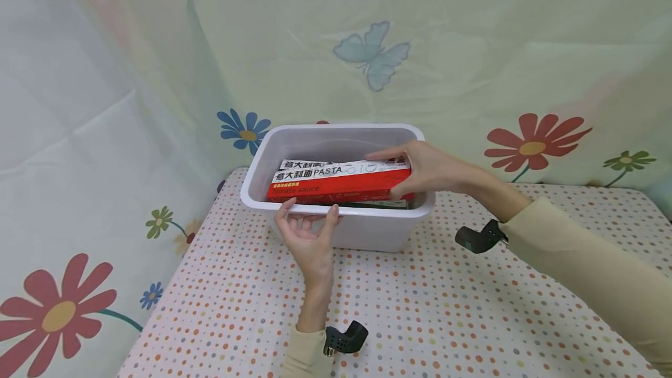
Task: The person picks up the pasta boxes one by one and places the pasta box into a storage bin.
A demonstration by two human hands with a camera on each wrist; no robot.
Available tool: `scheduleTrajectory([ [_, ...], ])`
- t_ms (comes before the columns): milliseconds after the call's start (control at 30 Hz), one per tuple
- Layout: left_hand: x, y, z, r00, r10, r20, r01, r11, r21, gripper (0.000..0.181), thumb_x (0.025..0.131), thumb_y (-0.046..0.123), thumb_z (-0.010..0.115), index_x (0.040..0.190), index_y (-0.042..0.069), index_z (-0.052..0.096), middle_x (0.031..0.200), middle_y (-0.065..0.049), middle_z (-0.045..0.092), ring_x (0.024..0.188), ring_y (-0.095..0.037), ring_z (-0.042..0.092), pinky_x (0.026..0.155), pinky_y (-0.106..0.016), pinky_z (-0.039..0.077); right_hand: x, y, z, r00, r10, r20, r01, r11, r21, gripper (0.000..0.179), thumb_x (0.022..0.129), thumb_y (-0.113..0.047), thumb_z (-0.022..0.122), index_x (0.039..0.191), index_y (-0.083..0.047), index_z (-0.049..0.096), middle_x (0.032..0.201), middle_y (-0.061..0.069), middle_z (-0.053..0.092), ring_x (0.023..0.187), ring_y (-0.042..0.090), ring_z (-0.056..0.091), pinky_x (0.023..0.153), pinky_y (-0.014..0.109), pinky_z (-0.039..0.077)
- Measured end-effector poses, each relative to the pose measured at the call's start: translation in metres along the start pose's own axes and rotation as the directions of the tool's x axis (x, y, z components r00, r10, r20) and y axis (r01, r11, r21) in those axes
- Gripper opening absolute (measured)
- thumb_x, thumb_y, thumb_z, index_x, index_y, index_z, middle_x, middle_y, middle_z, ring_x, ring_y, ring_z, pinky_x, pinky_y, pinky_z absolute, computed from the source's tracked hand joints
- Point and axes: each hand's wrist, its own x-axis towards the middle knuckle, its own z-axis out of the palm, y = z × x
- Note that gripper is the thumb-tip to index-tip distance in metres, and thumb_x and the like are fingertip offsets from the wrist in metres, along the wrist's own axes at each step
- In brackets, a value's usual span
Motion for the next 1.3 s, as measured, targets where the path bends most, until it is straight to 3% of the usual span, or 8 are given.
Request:
scheduleTrajectory([
  [300, 0.001, 0.001, -0.002, 0.999, 0.046, 0.002, -0.046, 0.999, 0.012, 0.076, 0.085, -0.011, 0.077, 0.144, -0.004, 0.029, 0.139, -0.026, 0.048, 0.094, -0.022, 0.064, 0.08, -0.046, 0.068, 0.021, -0.003, 0.002, 0.998, -0.034, 0.052, 0.032, 0.999, 0.032, 0.074, 0.074, -0.003, 0.082, 0.145, -0.008, 0.063, 0.132, 0.01, 0.071, 0.104, 0.025, 0.064, 0.082, 0.033, 0.058],
  [1067, 0.0, 0.0, -0.002, 1.0, 0.025, 0.013, -0.025, 1.0, -0.006, 0.078, 0.085, -0.01, 0.077, 0.145, -0.003, 0.028, 0.144, -0.024, 0.047, 0.098, -0.022, 0.064, 0.082, -0.046, 0.068, 0.021, 0.008, 0.0, 0.995, -0.021, 0.093, 0.017, 0.999, 0.042, 0.074, 0.075, -0.005, 0.087, 0.145, -0.006, 0.062, 0.14, 0.011, 0.067, 0.118, 0.025, 0.061, 0.095, 0.034, 0.056],
  [1167, 0.0, -0.001, -0.002, 1.0, 0.024, 0.013, -0.024, 1.0, -0.011, 0.079, 0.085, -0.01, 0.077, 0.146, -0.004, 0.027, 0.144, -0.025, 0.046, 0.097, -0.022, 0.063, 0.082, -0.047, 0.067, 0.021, 0.01, -0.001, 0.994, -0.024, 0.104, 0.016, 0.997, 0.076, 0.073, 0.078, -0.005, 0.087, 0.146, -0.004, 0.06, 0.142, 0.013, 0.065, 0.126, 0.028, 0.06, 0.105, 0.041, 0.055],
  [1300, 0.001, -0.002, 0.0, 0.999, 0.026, 0.023, -0.026, 1.0, -0.011, 0.079, 0.086, -0.01, 0.078, 0.146, -0.005, 0.026, 0.145, -0.03, 0.044, 0.097, -0.023, 0.063, 0.082, -0.048, 0.067, 0.016, 0.011, -0.007, 0.997, -0.025, 0.067, 0.015, 0.989, 0.145, 0.071, 0.083, -0.006, 0.086, 0.148, -0.003, 0.057, 0.15, 0.015, 0.059, 0.142, 0.034, 0.051, 0.122, 0.055, 0.041],
])
